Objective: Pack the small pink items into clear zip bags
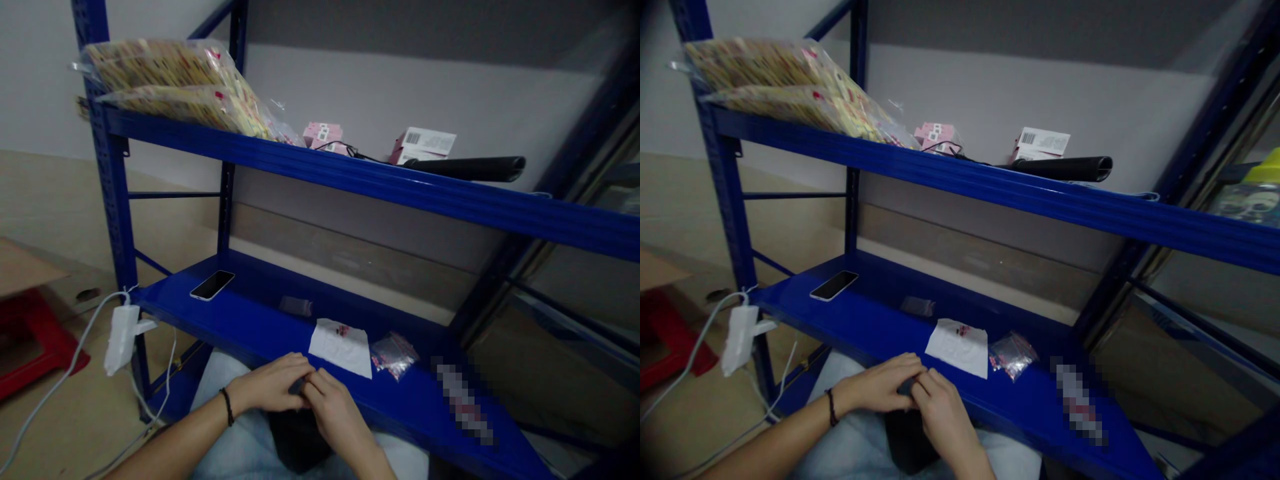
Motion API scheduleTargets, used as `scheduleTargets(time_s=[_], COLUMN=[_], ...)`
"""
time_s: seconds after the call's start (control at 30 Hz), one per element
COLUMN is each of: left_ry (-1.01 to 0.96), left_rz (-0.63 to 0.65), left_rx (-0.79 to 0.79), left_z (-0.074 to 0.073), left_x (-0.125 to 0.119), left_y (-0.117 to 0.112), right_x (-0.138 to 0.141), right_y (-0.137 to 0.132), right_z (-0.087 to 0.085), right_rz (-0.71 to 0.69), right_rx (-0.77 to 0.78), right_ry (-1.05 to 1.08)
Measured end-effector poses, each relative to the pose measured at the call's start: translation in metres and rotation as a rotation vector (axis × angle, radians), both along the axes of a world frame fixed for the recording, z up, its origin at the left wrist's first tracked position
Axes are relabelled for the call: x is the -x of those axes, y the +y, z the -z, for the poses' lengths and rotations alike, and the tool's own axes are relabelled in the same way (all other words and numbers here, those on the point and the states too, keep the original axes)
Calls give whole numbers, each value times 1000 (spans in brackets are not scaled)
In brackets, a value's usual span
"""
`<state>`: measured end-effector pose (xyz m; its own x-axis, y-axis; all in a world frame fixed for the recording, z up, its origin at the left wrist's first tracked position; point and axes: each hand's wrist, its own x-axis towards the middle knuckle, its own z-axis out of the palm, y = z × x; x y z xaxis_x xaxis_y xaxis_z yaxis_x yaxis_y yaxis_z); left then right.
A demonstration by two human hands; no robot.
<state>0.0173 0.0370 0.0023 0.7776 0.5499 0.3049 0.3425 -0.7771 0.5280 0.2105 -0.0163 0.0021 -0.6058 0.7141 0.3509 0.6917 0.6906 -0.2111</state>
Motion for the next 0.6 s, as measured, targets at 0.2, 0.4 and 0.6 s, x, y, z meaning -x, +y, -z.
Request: scheduleTargets(time_s=[0.2, 0.4, 0.6], left_ry=[-19, -34, -120], left_rz=[-14, -67, -55], left_rx=[-16, -70, 35], left_z=[7, -3, -7], left_x=[3, 1, -1], left_y=[6, -1, -8], right_x=[-14, -28, -25], right_y=[4, 8, 4], right_z=[7, 6, 3], right_rz=[-29, -30, -92], right_rx=[-4, -67, 26], right_ry=[86, 315, 380])
